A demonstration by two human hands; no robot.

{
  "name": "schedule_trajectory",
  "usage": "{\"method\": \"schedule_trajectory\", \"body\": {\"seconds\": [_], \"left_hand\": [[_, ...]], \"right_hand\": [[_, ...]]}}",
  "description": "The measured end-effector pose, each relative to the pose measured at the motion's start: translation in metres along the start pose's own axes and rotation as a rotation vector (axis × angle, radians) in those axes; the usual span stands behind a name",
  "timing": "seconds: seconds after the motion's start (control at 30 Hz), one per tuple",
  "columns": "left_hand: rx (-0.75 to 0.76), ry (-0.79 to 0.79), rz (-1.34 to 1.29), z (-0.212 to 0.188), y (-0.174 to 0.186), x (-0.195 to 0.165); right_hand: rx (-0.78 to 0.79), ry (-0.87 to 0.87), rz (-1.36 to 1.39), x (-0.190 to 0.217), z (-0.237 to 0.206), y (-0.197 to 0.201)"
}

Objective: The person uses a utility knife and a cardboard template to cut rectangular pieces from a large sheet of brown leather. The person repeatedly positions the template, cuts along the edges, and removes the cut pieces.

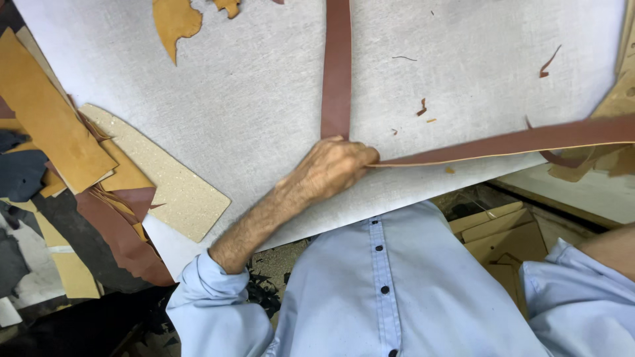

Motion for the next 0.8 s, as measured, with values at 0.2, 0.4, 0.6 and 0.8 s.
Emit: {"method": "schedule_trajectory", "body": {"seconds": [0.2, 0.4, 0.6, 0.8], "left_hand": [[-0.239, 0.343, 0.472, -0.04, 0.152, 0.129], [-0.512, 0.601, 0.879, -0.214, 0.307, 0.15], [-0.287, 0.506, 1.41, -0.268, 0.239, 0.125], [-0.13, 0.653, 1.258, -0.326, 0.142, 0.126]], "right_hand": [[0.051, 0.018, -0.01, 0.011, 0.05, -0.025], [0.055, -0.001, -0.057, 0.001, 0.084, -0.035], [0.069, -0.074, -0.302, -0.054, 0.092, -0.067], [0.055, -0.097, -0.482, -0.088, 0.025, -0.081]]}}
Point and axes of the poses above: each hand's wrist, its own z-axis towards the middle knuckle, its own y-axis out of the back of the hand, x = y × z, the point moved 9 cm from there along z, towards the middle knuckle, and after that the axes turned 10 degrees about z, right-handed, at the moved point
